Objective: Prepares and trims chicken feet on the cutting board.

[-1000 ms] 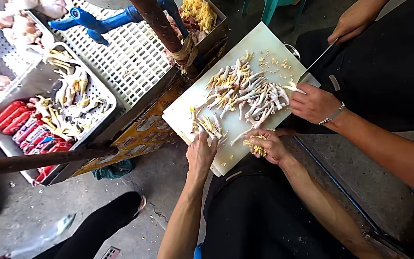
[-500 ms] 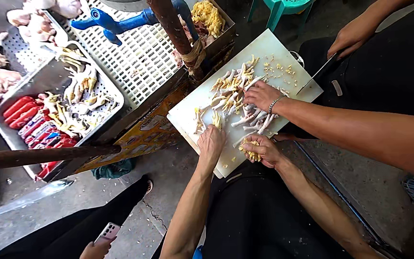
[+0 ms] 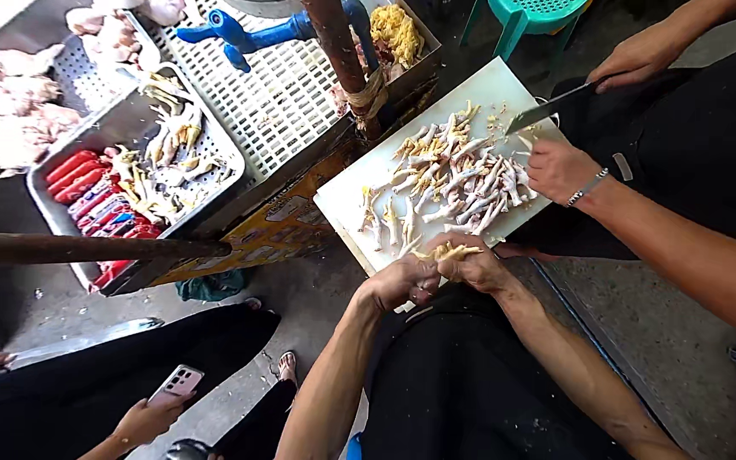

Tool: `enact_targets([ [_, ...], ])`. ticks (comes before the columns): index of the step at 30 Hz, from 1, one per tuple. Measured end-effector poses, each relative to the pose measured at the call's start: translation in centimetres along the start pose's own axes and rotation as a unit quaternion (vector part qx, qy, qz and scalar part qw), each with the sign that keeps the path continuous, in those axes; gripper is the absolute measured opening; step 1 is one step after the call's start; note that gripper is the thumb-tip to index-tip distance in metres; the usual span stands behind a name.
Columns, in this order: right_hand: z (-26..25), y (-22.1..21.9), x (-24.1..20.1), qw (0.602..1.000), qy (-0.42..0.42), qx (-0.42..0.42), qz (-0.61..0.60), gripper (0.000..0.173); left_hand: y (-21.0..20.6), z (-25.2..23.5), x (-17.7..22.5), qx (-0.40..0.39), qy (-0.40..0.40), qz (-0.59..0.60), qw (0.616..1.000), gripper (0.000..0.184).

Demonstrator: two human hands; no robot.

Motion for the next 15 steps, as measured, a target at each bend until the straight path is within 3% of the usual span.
enact_targets([
  [3, 0.1, 0.1, -1.4, 0.977, 0.104, 0.018, 0.183, 0.013, 0.2, -0.1, -1.2, 0.078, 0.005, 0.032, 0.996, 0.039],
  [5, 0.3, 0.0, -1.9, 0.934, 0.160, 0.034, 0.319, 0.014, 0.4, 0.0, -0.9, 0.143, -0.040, -0.089, 0.985, 0.039],
  [6, 0.5, 0.1, -1.9, 0.909, 0.185, 0.052, 0.369, 0.017, 0.2, 0.2, -0.5, 0.175, -0.069, -0.201, 0.961, 0.040],
  [8, 1.2, 0.4, -1.9, 0.868, 0.225, 0.098, 0.432, 0.023, -0.8, 0.8, 0.2, 0.218, -0.092, -0.423, 0.875, 0.046],
  [11, 1.6, 2.2, -1.9, 0.829, 0.191, 0.178, 0.495, 0.025, -2.4, 2.4, 0.3, 0.237, -0.083, -0.564, 0.787, 0.049],
  [13, 1.8, 5.2, -2.4, 0.826, 0.066, 0.256, 0.498, 0.028, -1.7, 4.0, 0.3, 0.264, -0.107, -0.532, 0.798, 0.048],
  [15, 2.1, 7.4, -2.3, 0.863, -0.032, 0.308, 0.399, 0.030, -0.1, 5.0, 0.6, 0.265, -0.129, -0.401, 0.868, 0.045],
])
Point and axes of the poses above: each hand's wrist, its own z-axis away from the middle knuckle, its own y-axis out of the back of the hand, x = y × z, the point moved 4 cm from there along -z, towards the middle knuckle, and after that the axes turned 11 degrees about x, right-handed, at the moved point
